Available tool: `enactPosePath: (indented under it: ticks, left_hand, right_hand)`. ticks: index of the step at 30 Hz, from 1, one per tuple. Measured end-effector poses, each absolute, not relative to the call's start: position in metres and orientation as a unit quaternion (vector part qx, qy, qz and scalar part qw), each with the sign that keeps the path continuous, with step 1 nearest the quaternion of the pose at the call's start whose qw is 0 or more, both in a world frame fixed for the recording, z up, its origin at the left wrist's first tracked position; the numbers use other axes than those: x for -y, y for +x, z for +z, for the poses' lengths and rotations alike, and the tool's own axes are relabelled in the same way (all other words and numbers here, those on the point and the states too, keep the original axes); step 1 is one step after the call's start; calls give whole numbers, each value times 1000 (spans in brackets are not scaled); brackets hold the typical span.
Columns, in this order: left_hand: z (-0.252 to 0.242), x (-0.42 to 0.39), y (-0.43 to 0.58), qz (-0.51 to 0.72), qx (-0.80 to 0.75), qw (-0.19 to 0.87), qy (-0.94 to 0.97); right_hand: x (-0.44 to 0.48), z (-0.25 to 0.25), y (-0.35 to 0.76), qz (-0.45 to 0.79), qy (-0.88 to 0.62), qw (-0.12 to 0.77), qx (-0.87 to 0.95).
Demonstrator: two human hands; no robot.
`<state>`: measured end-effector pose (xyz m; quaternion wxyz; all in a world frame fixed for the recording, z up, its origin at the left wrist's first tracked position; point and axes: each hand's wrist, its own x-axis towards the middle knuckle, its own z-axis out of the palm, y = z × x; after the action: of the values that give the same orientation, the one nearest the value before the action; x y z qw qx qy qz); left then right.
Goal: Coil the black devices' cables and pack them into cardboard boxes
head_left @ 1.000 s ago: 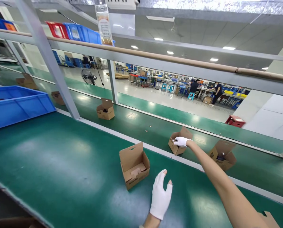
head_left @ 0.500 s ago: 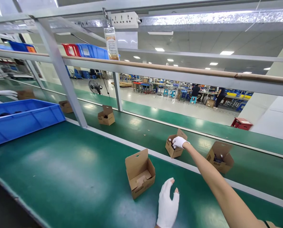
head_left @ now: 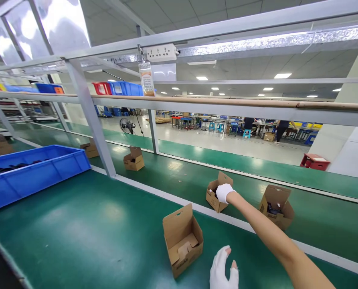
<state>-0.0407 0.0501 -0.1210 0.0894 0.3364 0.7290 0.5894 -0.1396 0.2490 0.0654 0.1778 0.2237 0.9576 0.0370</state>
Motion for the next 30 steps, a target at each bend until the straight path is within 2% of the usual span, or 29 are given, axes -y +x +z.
enactPosePath:
  ticks: [3, 6, 8, 10, 14, 18, 23, 30]
  left_hand:
    - [-125, -52, -38, 594, -725, 80, 341]
    - [-120, -50, -37, 595, -728, 93, 328]
    - [-113, -48, -37, 594, -731, 103, 321]
    - [-106, -46, -36, 589, -731, 124, 323]
    - [-91, -39, -32, 554, -723, 208, 356]
    - [-82, -33, -25, 524, -718, 255, 381]
    - [-78, -36, -7, 479, -724, 308, 391]
    - [-74, -41, 27, 463, -689, 328, 451]
  right_hand:
    - [-227, 76, -94, 41, 173, 84, -980]
    - [-217, 75, -23, 26, 141, 39, -989]
    - [-224, 67, 36, 12, 152, 29, -988]
    - [-243, 55, 99, -11, 228, -5, -974]
    - [-289, 38, 230, -3, 561, 52, -826]
    - [-299, 24, 341, -34, 719, 105, -686]
    - [-279, -17, 402, -125, 787, 135, -588]
    - [-274, -40, 390, -182, 762, 57, -619]
